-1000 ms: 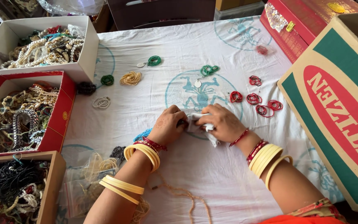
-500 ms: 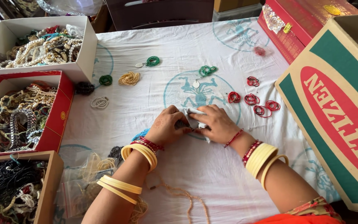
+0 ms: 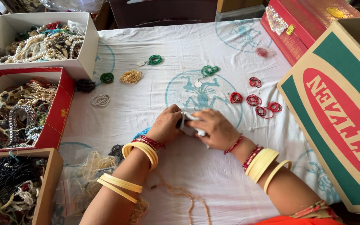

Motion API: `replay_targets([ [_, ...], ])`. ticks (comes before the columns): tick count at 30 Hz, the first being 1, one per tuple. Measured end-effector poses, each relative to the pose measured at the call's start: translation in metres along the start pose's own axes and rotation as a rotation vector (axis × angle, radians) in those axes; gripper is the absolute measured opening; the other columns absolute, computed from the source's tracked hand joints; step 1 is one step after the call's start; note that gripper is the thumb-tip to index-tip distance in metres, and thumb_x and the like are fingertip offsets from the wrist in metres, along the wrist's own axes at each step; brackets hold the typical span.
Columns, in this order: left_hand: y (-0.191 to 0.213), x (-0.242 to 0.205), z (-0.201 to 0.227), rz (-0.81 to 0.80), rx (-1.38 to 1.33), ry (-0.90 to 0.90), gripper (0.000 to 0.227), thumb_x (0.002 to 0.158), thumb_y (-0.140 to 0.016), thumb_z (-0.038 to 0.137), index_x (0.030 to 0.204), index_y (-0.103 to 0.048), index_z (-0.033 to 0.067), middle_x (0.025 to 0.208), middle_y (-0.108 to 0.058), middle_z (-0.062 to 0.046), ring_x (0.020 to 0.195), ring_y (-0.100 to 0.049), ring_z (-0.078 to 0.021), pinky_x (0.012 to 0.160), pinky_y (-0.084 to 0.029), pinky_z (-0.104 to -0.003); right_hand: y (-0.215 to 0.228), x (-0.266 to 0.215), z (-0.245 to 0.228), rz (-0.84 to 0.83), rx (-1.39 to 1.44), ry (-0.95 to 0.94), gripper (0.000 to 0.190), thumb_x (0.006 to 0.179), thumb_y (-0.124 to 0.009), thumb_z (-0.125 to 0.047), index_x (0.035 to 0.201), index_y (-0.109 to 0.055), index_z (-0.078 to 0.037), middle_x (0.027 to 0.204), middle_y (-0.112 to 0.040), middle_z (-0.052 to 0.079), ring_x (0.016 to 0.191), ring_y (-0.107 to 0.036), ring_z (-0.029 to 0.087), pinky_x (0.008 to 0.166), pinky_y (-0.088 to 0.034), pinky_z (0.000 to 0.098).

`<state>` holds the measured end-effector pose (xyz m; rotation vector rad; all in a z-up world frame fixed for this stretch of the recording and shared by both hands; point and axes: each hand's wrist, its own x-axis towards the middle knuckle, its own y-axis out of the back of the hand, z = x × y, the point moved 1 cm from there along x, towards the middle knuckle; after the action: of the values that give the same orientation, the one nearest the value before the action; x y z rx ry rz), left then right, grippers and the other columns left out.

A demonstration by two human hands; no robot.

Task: Sorting and cleaning various pieces of jewelry on a table.

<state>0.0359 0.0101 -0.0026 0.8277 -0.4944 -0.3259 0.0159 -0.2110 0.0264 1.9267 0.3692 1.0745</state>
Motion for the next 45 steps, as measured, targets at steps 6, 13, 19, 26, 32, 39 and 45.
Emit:
replay_targets([
  [6,-0.01,0.0,-0.014,0.025,0.008,-0.049,0.028,0.072,-0.076,0.007,0.1,-0.073,0.0028,0.109,-0.064,-0.013,0.102,-0.063,-0.0341,0.088,-0.053,-0.041,-0.007,-0.008,0.029,-0.143,0.046,0.067,0.033,0.07,-0.08,-0.007,0.102,-0.078,-0.015,0.122,-0.068,0.008,0.113,-0.06,0.03,0.099,-0.046,0.0427],
  [13,-0.002,-0.001,0.003,-0.015,-0.043,0.023,0.012,0.08,-0.079,0.015,0.091,-0.078,0.01,0.104,-0.065,-0.01,0.1,-0.064,-0.0299,0.089,-0.052,-0.039,0.003,-0.019,0.058,-0.196,0.072,-0.134,0.018,0.078,-0.076,-0.007,0.093,-0.075,-0.016,0.102,-0.07,0.002,0.102,-0.066,0.025,0.091,-0.053,0.0381],
  [19,-0.007,0.0,-0.005,-0.002,-0.04,0.013,0.015,0.078,-0.079,0.014,0.092,-0.077,0.009,0.105,-0.065,-0.011,0.1,-0.064,-0.0313,0.089,-0.052,-0.04,0.003,-0.005,0.015,0.016,0.128,-0.052,0.022,0.08,-0.077,-0.012,0.101,-0.077,-0.017,0.108,-0.068,0.006,0.102,-0.063,0.029,0.09,-0.052,0.0394],
  [26,-0.003,-0.001,-0.004,0.03,-0.02,-0.028,0.021,0.077,-0.074,0.008,0.098,-0.077,0.0087,0.107,-0.065,-0.011,0.102,-0.064,-0.0315,0.089,-0.053,-0.04,0.005,-0.007,0.035,-0.178,0.188,0.117,0.024,0.075,-0.078,-0.011,0.096,-0.078,-0.022,0.116,-0.066,0.008,0.109,-0.06,0.03,0.095,-0.047,0.0416],
  [32,0.0,-0.001,0.004,-0.025,-0.047,0.024,0.012,0.081,-0.077,0.012,0.093,-0.078,0.0122,0.102,-0.064,-0.009,0.098,-0.064,-0.0285,0.088,-0.053,-0.038,0.01,-0.017,0.055,-0.281,0.151,-0.161,0.016,0.076,-0.075,-0.008,0.086,-0.079,-0.019,0.092,-0.065,0.004,0.097,-0.064,0.024,0.086,-0.052,0.0366],
  [39,-0.003,-0.001,0.0,-0.025,-0.045,0.02,0.012,0.08,-0.078,0.013,0.091,-0.078,0.0122,0.103,-0.064,-0.008,0.098,-0.065,-0.0278,0.088,-0.054,-0.038,-0.003,-0.007,0.017,-0.008,0.047,-0.134,0.032,0.076,-0.078,-0.014,0.107,-0.079,-0.018,0.103,-0.065,0.01,0.096,-0.062,0.028,0.083,-0.053,0.0382],
  [45,-0.004,0.0,-0.002,-0.003,-0.048,0.007,0.012,0.08,-0.078,0.014,0.093,-0.078,0.012,0.104,-0.065,-0.009,0.098,-0.065,-0.0285,0.087,-0.054,-0.038,0.0,-0.013,0.045,-0.124,-0.031,-0.154,0.036,0.077,-0.078,-0.013,0.112,-0.079,-0.021,0.101,-0.065,0.008,0.099,-0.063,0.028,0.087,-0.053,0.0401],
])
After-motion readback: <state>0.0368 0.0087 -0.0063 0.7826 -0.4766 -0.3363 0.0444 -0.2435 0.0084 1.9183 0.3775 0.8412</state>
